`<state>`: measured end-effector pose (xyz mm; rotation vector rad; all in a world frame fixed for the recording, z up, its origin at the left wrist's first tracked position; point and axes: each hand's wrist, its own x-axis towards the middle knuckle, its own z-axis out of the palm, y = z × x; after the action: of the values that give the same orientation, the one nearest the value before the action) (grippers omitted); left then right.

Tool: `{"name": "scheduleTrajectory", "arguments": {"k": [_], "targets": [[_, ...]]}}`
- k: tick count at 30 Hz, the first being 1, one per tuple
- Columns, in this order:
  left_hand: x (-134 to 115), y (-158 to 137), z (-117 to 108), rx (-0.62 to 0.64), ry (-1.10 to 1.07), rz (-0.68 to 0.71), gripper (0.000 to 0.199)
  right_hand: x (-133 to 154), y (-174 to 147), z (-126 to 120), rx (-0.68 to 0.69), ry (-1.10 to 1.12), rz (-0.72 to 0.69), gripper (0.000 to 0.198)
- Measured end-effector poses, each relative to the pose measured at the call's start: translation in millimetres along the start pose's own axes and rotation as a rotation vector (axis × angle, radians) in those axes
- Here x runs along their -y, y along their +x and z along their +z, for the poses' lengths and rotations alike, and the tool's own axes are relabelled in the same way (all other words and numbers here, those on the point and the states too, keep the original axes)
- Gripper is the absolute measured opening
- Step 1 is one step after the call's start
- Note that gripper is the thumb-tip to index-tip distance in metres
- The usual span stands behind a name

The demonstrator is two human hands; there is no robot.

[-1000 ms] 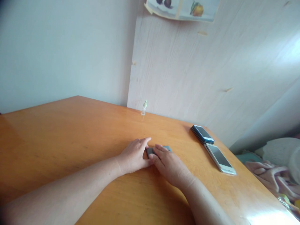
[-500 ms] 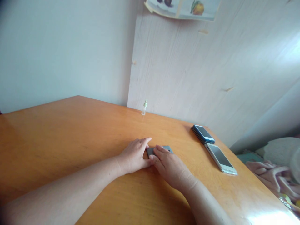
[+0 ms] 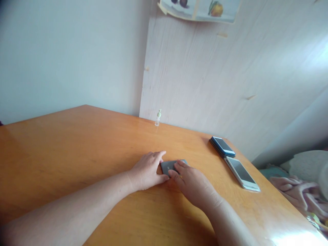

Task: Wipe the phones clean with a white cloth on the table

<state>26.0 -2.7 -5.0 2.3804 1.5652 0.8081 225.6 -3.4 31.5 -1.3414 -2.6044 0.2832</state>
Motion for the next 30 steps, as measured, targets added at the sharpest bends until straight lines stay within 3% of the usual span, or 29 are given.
{"name": "scheduleTrajectory", "arguments": {"k": [3,9,16,23,30], "targets": [[0,0,1,0.004,-0.002,0.003,0.080,-7,0,0,-0.040,-0.035,0.064,0.046],[0,0,0,0.020,-0.007,-0.028,0.077,13,-8,-1,0.074,0.082,-0.146,0.049],[2,0,2,0.003,-0.005,0.008,0.082,-9,-4,-3,0.003,-0.076,0.097,0.051],[2,1,1,0.016,0.001,-0.002,0.077,17,-11,-8,0.109,0.061,-0.116,0.045],[5,-2,6,-0.023,0.001,0.006,0.082,-5,-8,-10,0.007,-0.053,0.081,0.046]]}}
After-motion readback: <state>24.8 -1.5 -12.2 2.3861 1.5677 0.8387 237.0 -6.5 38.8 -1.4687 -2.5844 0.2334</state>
